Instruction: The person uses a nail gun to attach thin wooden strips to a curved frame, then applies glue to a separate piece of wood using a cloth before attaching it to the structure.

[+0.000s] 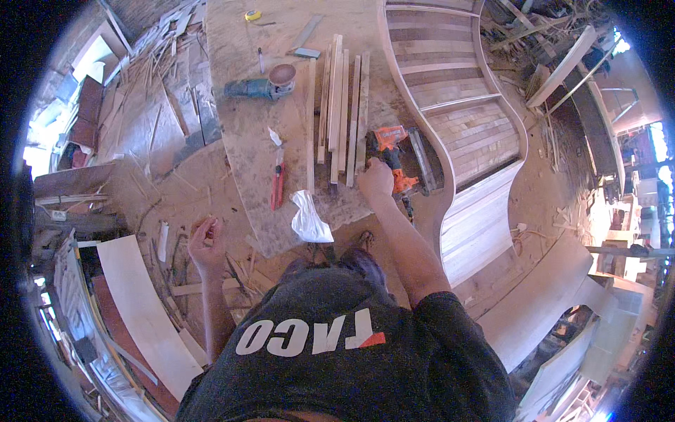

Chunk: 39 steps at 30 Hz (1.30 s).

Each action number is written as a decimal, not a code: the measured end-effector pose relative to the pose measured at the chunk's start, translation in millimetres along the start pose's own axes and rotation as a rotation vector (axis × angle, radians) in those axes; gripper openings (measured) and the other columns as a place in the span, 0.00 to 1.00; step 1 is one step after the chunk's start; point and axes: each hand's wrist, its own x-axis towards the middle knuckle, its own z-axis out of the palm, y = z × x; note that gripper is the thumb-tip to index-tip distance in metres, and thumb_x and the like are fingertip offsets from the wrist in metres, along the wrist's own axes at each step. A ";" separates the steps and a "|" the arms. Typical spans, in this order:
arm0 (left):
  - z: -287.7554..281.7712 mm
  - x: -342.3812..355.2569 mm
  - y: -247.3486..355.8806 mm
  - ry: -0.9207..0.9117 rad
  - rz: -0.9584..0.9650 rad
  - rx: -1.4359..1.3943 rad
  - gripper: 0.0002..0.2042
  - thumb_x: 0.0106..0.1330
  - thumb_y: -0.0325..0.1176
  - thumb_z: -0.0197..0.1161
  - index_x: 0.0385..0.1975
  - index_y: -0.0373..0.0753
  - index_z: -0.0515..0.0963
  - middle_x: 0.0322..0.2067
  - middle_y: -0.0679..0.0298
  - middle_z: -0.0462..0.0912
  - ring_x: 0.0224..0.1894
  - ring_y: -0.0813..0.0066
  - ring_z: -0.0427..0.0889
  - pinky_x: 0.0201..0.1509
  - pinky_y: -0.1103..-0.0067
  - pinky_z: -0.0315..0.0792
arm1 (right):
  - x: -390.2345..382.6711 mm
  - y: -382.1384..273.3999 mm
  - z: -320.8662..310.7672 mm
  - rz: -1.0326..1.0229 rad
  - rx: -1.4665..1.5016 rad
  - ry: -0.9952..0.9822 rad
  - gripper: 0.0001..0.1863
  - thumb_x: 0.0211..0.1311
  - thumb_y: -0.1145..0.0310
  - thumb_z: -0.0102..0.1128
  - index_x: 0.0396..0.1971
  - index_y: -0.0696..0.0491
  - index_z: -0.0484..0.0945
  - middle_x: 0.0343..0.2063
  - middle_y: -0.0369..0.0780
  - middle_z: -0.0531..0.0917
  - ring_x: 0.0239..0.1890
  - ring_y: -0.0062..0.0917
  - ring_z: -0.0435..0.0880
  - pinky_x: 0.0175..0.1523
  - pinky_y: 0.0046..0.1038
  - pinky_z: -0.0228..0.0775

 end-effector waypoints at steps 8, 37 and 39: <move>20.4 7.3 11.3 -0.032 -0.028 -0.028 0.09 0.65 0.23 0.69 0.44 0.31 0.85 0.41 0.62 0.83 0.40 0.77 0.79 0.41 0.81 0.74 | 9.6 -8.0 -8.5 0.054 0.027 -0.115 0.24 0.51 0.56 0.74 0.47 0.54 0.86 0.41 0.50 0.89 0.47 0.43 0.88 0.53 0.40 0.80; 109.6 104.9 62.3 -0.319 -0.366 -0.943 0.26 0.77 0.52 0.55 0.59 0.34 0.76 0.44 0.59 0.85 0.43 0.70 0.83 0.51 0.74 0.73 | -110.6 -55.3 -93.2 -0.067 1.114 -1.157 0.18 0.70 0.66 0.67 0.55 0.57 0.81 0.42 0.35 0.85 0.48 0.20 0.83 0.55 0.28 0.75; 88.2 123.8 75.5 -0.270 -0.493 -1.069 0.31 0.77 0.59 0.52 0.62 0.34 0.73 0.47 0.56 0.84 0.47 0.67 0.82 0.53 0.71 0.73 | -112.8 -65.4 -61.0 -0.378 0.969 -1.153 0.17 0.69 0.63 0.68 0.52 0.57 0.83 0.40 0.36 0.86 0.48 0.21 0.82 0.55 0.27 0.73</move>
